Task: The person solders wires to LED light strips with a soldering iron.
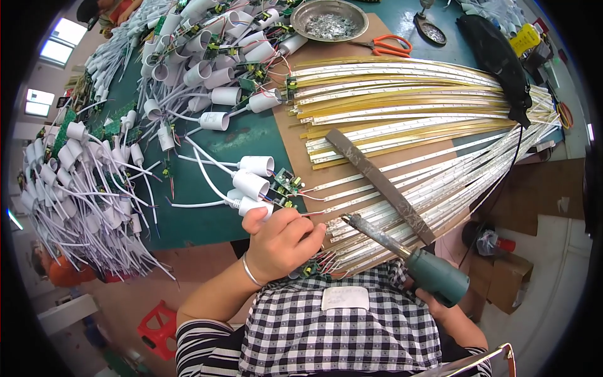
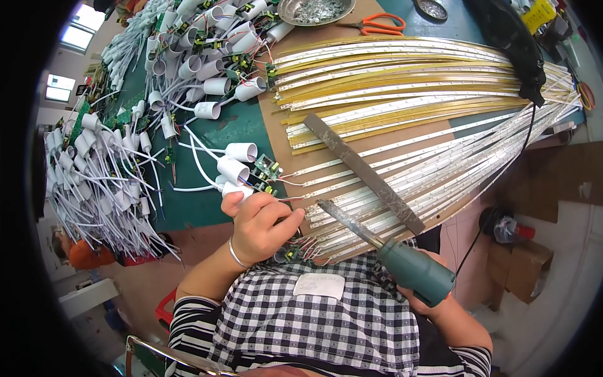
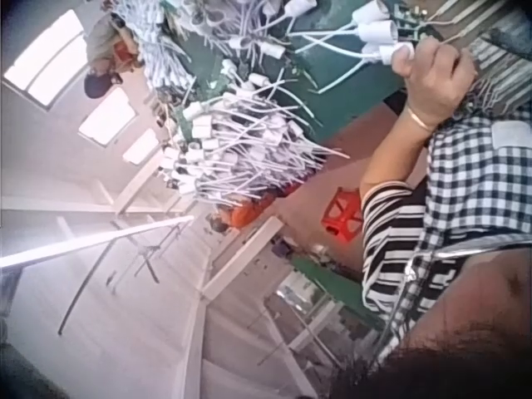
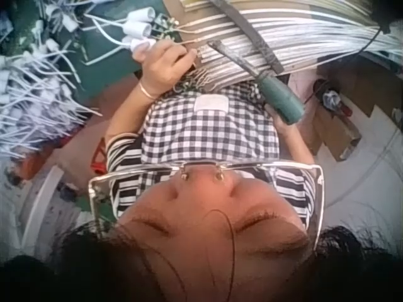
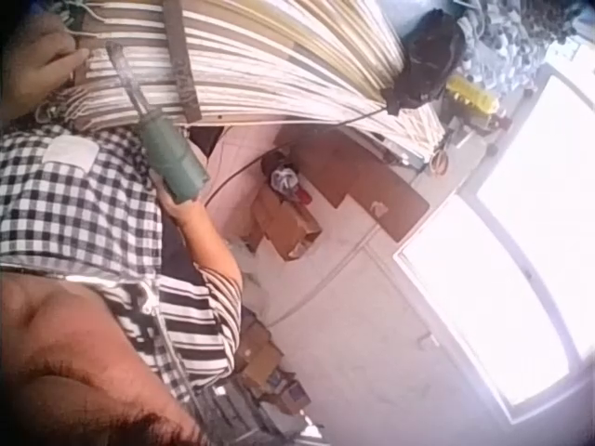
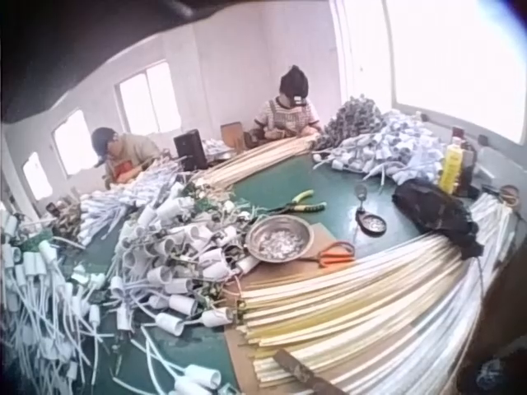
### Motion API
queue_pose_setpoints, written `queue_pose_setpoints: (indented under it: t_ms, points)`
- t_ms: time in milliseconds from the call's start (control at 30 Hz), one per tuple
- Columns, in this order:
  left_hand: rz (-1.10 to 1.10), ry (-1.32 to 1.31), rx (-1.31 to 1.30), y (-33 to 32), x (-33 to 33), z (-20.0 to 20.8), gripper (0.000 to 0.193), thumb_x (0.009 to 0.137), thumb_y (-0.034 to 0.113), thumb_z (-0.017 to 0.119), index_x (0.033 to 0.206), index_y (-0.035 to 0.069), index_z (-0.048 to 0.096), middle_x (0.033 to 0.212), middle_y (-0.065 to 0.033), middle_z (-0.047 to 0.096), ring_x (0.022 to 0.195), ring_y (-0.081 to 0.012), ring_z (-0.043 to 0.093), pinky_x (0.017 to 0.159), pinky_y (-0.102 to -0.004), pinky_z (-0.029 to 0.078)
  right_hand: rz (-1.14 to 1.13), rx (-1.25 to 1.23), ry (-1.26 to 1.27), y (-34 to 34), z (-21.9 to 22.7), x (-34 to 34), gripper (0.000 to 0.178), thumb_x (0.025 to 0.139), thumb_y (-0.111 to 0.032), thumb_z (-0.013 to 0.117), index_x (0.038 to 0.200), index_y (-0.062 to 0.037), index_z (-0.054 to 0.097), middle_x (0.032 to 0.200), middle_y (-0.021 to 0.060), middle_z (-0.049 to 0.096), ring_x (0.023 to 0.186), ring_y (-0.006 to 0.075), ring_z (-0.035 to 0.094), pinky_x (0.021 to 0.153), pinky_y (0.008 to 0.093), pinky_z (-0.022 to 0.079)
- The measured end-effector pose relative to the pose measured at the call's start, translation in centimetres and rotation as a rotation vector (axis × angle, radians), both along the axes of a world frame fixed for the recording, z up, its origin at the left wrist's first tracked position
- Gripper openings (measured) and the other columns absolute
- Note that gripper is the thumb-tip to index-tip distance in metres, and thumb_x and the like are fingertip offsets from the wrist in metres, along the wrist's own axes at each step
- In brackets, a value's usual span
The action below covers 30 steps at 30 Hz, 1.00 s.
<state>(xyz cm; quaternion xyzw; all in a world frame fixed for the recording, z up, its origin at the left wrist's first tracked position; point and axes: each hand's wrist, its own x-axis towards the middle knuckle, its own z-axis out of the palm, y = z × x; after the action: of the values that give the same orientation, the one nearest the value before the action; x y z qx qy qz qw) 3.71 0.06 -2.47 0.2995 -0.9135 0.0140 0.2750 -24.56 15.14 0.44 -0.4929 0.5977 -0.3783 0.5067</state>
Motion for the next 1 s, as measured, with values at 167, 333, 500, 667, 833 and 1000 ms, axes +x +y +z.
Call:
queue_pose_setpoints:
  t_ms: [167, 333, 500, 667, 833, 1000]
  points:
    - [0.016, -0.001, -0.014, 0.2, -0.2, 0.0, 0.012, 0.072, 0.017, 0.067, 0.084, 0.021, 0.067, 0.081, 0.0086, 0.056, 0.086, -0.0114, 0.056, 0.092, -0.0424, 0.023, 0.233, -0.355, 0.393, -1.3, 0.6, -0.2, 0.019, 0.071, -0.006, 0.065, 0.090, -0.0040, 0.068, 0.093, 0.0125, 0.068, 0.079, 0.0321, 0.066, 0.073, 0.0383, 0.053]
    - [0.017, -0.005, -0.007, 0.3, -0.2, -0.1, 0.013, 0.072, 0.017, 0.066, 0.085, 0.020, 0.067, 0.081, 0.0081, 0.056, 0.087, -0.0121, 0.056, 0.091, -0.0422, 0.023, 0.218, -0.335, 0.349, -1.4, 0.5, 0.0, 0.021, 0.071, -0.007, 0.065, 0.091, -0.0040, 0.068, 0.093, 0.0121, 0.068, 0.081, 0.0316, 0.065, 0.073, 0.0383, 0.053]
    - [0.038, -0.013, 0.004, 0.5, -0.2, 0.1, 0.014, 0.072, 0.017, 0.066, 0.085, 0.019, 0.067, 0.082, 0.0077, 0.056, 0.088, -0.0124, 0.055, 0.091, -0.0416, 0.023, 0.217, -0.237, 0.265, -1.1, 0.0, 0.0, 0.022, 0.071, -0.008, 0.066, 0.092, -0.0046, 0.068, 0.093, 0.0118, 0.068, 0.082, 0.0311, 0.065, 0.071, 0.0374, 0.052]
    - [0.057, -0.022, 0.032, 0.7, -0.3, 0.2, 0.014, 0.072, 0.016, 0.066, 0.085, 0.019, 0.067, 0.082, 0.0075, 0.056, 0.088, -0.0126, 0.055, 0.090, -0.0401, 0.024, 0.245, -0.232, 0.299, -1.0, -0.2, -0.1, 0.027, 0.073, -0.020, 0.069, 0.096, -0.0059, 0.068, 0.093, 0.0098, 0.067, 0.089, 0.0310, 0.062, 0.082, 0.0399, 0.045]
    - [0.048, -0.028, 0.017, 0.5, -0.4, 0.3, 0.017, 0.067, 0.017, 0.068, 0.084, 0.018, 0.068, 0.082, 0.0075, 0.056, 0.087, -0.0138, 0.054, 0.086, -0.0401, 0.025, 0.223, -0.202, 0.229, -1.3, 0.0, 0.2, 0.030, 0.070, -0.020, 0.071, 0.096, -0.0053, 0.067, 0.094, 0.0107, 0.067, 0.088, 0.0324, 0.061, 0.080, 0.0411, 0.046]
    - [0.040, -0.043, 0.005, 0.6, -0.5, 0.4, 0.023, 0.063, 0.018, 0.070, 0.086, 0.017, 0.069, 0.082, 0.0075, 0.056, 0.086, -0.0151, 0.054, 0.082, -0.0412, 0.025, 0.236, -0.236, 0.267, -1.2, -0.3, 0.1, 0.031, 0.068, -0.018, 0.071, 0.096, -0.0053, 0.068, 0.095, 0.0118, 0.066, 0.086, 0.0328, 0.061, 0.078, 0.0413, 0.047]
